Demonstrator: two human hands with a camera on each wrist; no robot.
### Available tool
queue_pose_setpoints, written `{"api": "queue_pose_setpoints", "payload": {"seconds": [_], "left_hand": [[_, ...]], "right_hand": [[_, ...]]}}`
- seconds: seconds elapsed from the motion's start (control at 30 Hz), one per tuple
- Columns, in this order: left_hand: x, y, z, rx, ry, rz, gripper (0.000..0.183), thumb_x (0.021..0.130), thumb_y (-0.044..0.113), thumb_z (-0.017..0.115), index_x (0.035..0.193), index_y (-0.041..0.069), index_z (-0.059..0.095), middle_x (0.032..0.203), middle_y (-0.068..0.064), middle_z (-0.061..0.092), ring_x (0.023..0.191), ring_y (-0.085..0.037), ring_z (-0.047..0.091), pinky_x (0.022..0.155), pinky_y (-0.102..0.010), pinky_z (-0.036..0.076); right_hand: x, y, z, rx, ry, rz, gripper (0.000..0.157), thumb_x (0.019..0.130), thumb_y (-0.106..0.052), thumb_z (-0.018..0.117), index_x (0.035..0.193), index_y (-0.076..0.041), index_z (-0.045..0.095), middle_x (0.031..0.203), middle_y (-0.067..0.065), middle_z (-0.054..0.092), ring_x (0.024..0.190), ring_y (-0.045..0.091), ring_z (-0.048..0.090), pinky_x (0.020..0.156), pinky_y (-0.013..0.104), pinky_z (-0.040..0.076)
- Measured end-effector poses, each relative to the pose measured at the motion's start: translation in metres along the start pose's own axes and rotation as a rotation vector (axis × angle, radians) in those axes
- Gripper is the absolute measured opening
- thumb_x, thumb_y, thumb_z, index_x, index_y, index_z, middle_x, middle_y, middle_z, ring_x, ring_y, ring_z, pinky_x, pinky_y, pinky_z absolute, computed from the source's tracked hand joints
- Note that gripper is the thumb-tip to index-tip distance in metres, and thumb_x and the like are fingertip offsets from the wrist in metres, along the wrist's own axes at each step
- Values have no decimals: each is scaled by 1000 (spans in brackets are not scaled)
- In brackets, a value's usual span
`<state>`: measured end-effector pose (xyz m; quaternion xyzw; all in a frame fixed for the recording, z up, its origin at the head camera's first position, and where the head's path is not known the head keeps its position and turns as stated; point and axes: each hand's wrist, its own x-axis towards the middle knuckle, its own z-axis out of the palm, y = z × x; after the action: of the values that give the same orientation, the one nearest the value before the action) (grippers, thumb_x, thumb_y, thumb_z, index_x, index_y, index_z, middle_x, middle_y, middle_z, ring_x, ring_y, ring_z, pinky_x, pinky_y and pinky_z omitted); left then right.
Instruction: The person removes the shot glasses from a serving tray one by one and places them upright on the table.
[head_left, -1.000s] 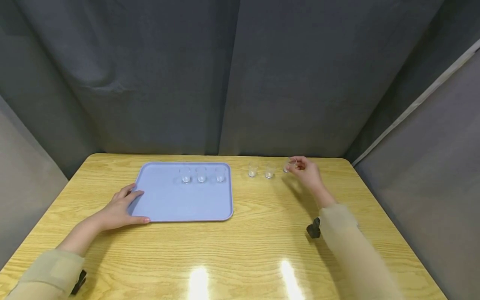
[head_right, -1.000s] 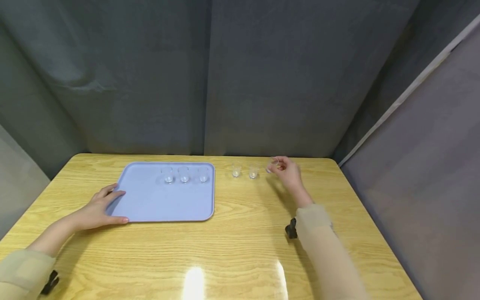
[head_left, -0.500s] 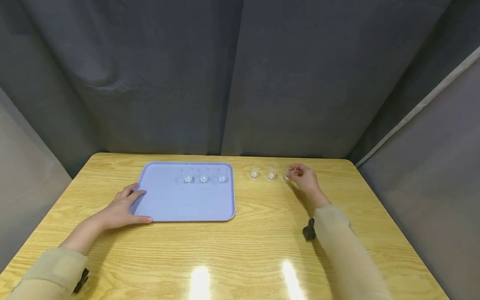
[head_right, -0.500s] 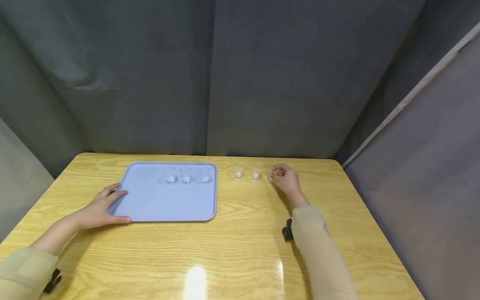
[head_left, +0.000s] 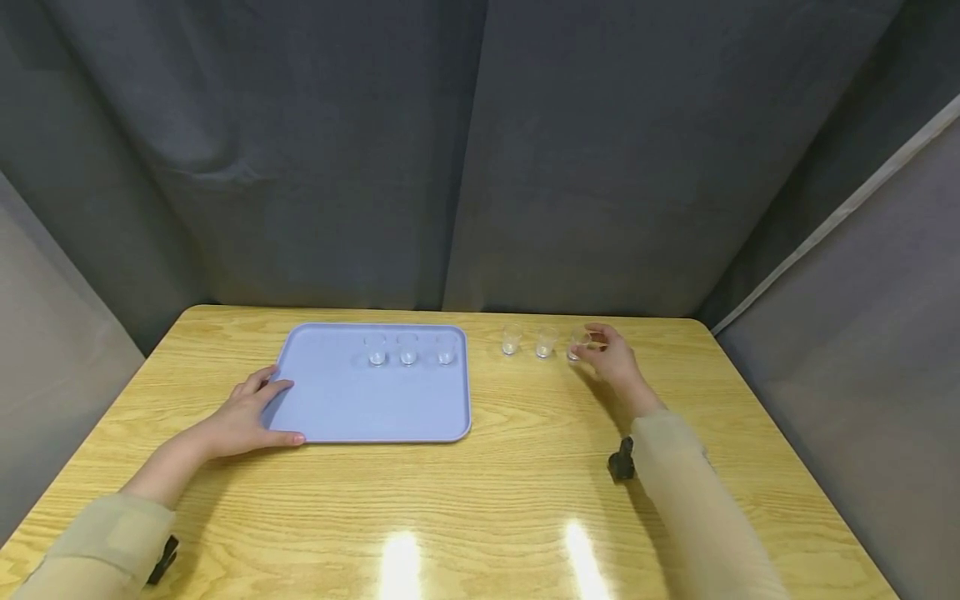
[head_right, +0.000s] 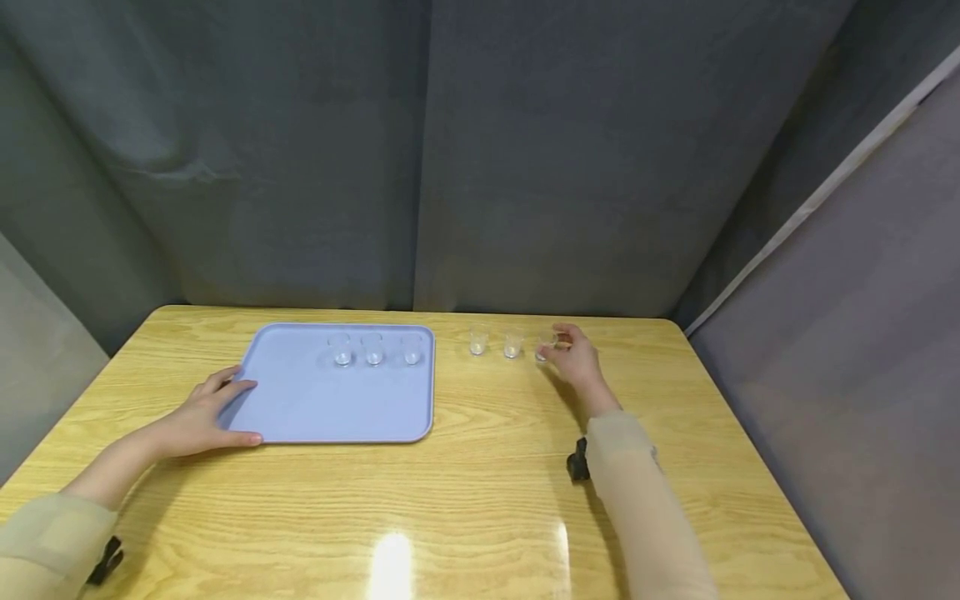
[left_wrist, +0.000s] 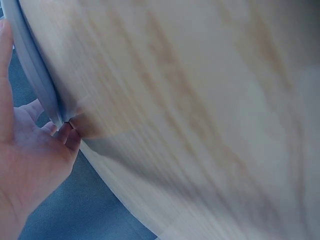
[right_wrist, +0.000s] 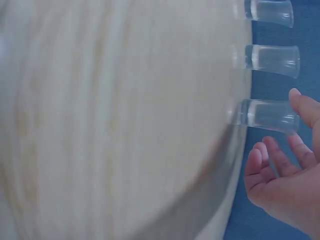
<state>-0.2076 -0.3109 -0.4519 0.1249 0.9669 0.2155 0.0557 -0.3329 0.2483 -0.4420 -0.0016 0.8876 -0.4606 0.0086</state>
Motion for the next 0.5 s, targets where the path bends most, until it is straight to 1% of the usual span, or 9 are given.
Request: {"api": "queue_pose_setpoints", "payload": {"seconds": [0.07,0.23,0.37,0.5], "left_hand": [[0,1,0,-1,0,-1,103,69,62,73,141,-1,36,152,-27,10,132,-51,16,97,-70,27],[0,2,-1,-1,4,1,103,69,62,73,141,-2,36,151,-28,10,132,-52,16,97,-69,28],[0,2,-1,-2,8,6,103,70,62,73,141,-2,36,151,-28,10,132,-52,16,97,-69,28],[-1,1,0,-4,8,4,103,69,63,72,142,-2,36,152,-27,10,132,-51,16,97,-69,27]], "right_hand": [[-1,-4,-4,-8,-7,-11,62,92,-24,63,144,-6,35,142,21,41,117,37,45,86,42,46],[-5,-18,-14,-63,0,-47,59,92,-29,62,142,-10,38,141,17,43,111,32,46,78,36,46],[-9,-32,-20,-73,8,-73,58,91,-29,63,141,-11,40,140,16,45,108,31,47,77,34,44],[-15,-50,-24,-68,11,-118,58,91,-26,64,141,-8,40,138,17,48,106,30,48,78,33,44]]}}
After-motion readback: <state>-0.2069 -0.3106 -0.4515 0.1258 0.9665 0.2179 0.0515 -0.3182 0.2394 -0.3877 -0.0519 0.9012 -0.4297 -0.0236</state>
